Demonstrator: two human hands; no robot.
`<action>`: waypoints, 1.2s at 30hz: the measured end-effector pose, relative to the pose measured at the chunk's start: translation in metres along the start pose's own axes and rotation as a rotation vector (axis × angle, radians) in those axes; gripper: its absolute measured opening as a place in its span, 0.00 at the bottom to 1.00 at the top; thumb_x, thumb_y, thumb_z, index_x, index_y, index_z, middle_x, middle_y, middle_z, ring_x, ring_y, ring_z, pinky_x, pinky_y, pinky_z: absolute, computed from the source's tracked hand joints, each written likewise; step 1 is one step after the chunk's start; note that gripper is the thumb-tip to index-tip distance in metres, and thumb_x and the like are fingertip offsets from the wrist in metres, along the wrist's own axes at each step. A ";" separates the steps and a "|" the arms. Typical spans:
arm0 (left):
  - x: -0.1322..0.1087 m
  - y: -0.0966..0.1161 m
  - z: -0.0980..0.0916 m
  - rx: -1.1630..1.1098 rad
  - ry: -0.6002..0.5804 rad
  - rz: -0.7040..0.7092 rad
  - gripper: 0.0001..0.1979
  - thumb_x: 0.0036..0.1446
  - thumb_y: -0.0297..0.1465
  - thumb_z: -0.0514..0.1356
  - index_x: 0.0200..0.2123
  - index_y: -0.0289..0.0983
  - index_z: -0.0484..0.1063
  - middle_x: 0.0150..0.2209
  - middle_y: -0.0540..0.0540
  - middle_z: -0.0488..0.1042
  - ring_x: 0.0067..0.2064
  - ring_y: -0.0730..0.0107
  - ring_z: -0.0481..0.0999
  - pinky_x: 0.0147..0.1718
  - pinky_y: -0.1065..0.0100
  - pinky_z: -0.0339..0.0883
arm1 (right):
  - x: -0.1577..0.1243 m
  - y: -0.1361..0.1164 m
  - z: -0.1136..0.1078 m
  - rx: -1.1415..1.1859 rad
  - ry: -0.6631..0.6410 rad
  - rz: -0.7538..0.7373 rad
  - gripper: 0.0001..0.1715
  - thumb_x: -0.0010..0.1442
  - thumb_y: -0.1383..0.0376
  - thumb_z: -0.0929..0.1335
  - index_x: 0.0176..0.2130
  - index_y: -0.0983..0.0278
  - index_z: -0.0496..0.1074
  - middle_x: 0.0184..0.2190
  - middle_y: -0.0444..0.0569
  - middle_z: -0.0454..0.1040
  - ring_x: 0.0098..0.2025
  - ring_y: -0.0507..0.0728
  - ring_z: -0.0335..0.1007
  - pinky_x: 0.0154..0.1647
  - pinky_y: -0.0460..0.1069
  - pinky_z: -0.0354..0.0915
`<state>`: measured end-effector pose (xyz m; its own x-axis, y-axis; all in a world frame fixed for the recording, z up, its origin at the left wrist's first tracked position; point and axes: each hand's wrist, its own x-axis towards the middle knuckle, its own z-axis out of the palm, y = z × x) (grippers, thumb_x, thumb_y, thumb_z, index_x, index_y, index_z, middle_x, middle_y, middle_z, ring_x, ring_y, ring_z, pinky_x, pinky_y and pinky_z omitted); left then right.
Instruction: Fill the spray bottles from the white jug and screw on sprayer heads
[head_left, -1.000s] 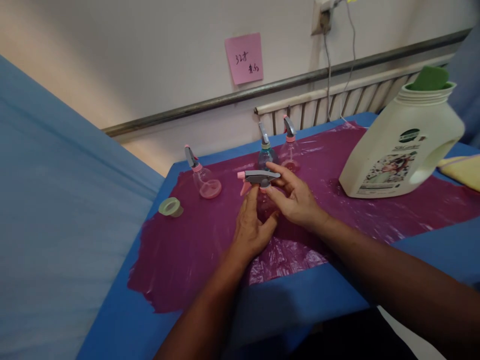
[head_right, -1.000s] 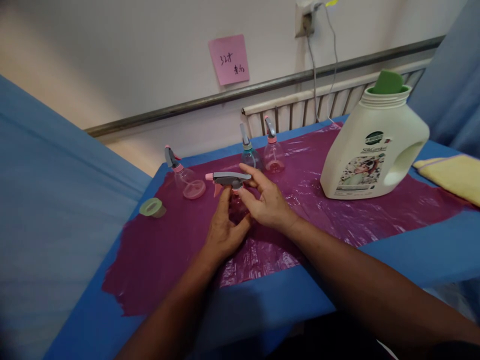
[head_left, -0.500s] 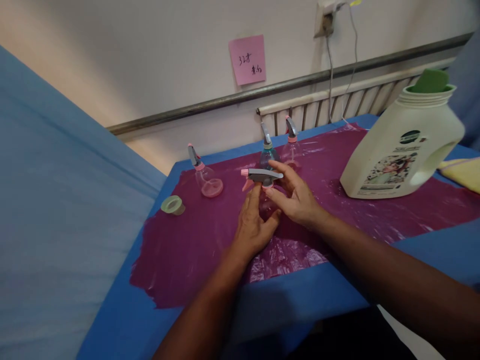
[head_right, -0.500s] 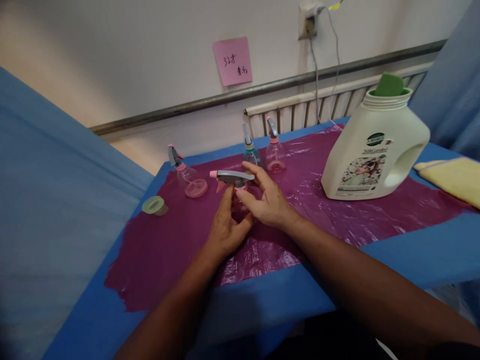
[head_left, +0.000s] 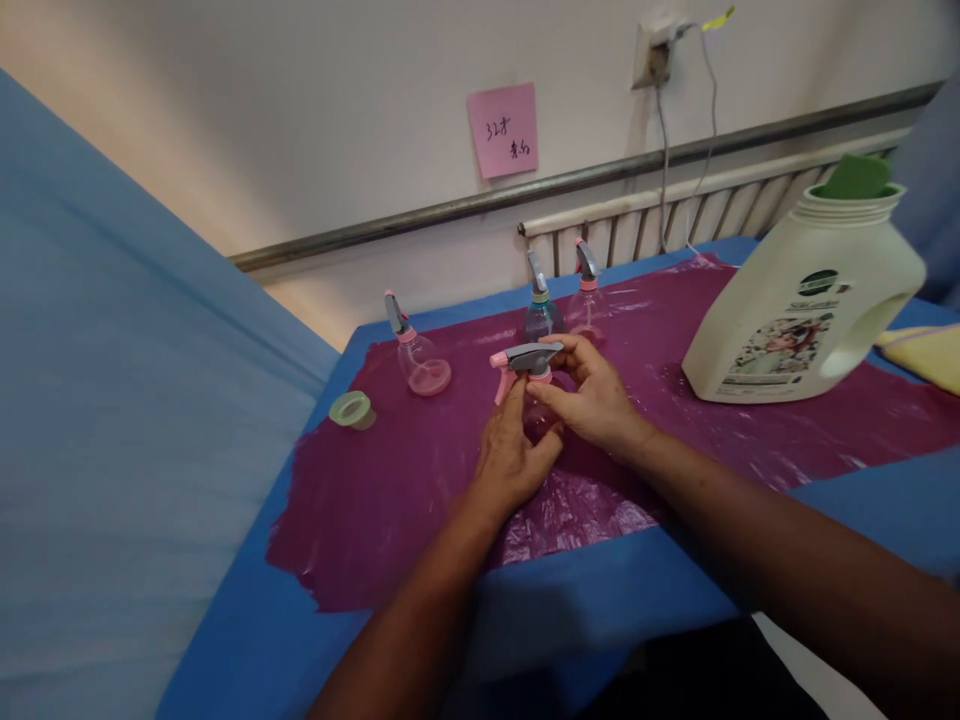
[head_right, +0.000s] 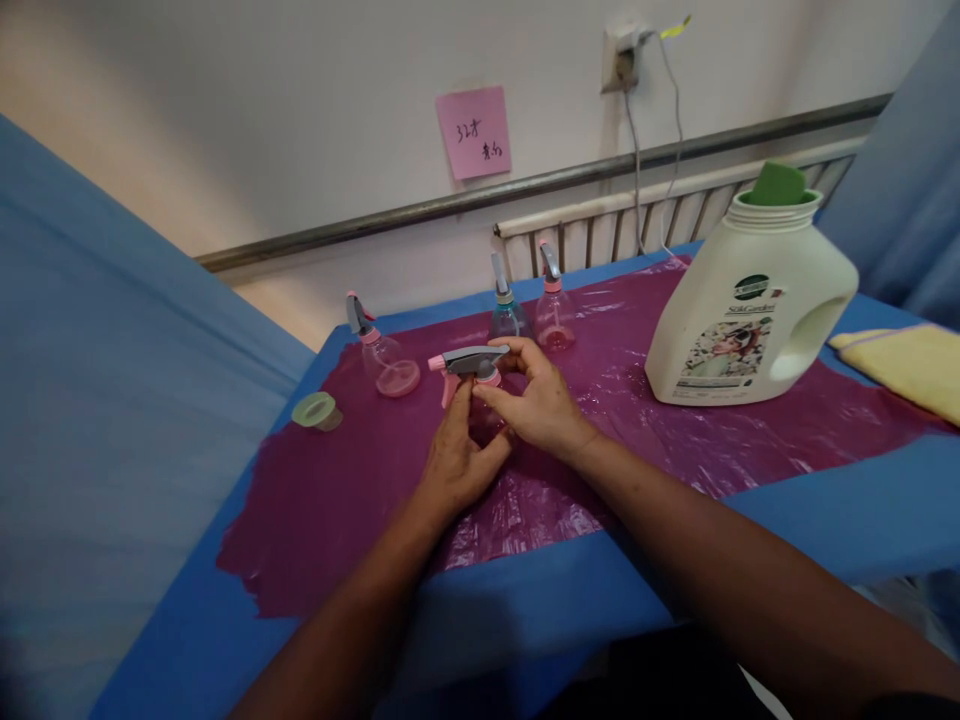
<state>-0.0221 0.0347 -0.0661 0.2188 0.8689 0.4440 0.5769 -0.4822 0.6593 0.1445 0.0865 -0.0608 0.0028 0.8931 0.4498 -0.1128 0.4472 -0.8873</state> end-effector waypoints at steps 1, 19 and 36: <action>0.000 0.000 0.000 -0.007 0.005 0.007 0.48 0.68 0.35 0.72 0.84 0.47 0.54 0.78 0.34 0.71 0.76 0.39 0.76 0.74 0.36 0.73 | 0.000 0.001 0.001 0.019 -0.003 0.015 0.37 0.58 0.58 0.82 0.63 0.54 0.75 0.55 0.51 0.83 0.58 0.63 0.82 0.69 0.64 0.77; 0.000 0.003 0.002 -0.016 -0.015 -0.015 0.45 0.67 0.32 0.70 0.82 0.46 0.59 0.77 0.35 0.72 0.78 0.40 0.73 0.76 0.36 0.70 | 0.001 -0.009 -0.009 -0.063 -0.034 0.017 0.39 0.59 0.55 0.83 0.66 0.52 0.75 0.54 0.50 0.84 0.55 0.63 0.82 0.65 0.64 0.78; -0.002 -0.001 0.002 -0.062 -0.045 0.071 0.45 0.69 0.34 0.70 0.83 0.44 0.56 0.81 0.34 0.66 0.82 0.42 0.68 0.80 0.38 0.66 | 0.010 -0.034 -0.030 -0.080 -0.246 -0.009 0.56 0.64 0.53 0.81 0.81 0.43 0.59 0.69 0.55 0.80 0.68 0.65 0.81 0.70 0.67 0.77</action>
<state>-0.0214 0.0334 -0.0694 0.2934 0.8355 0.4646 0.5092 -0.5479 0.6637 0.1784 0.0817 -0.0286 -0.2395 0.8547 0.4607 -0.0351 0.4665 -0.8838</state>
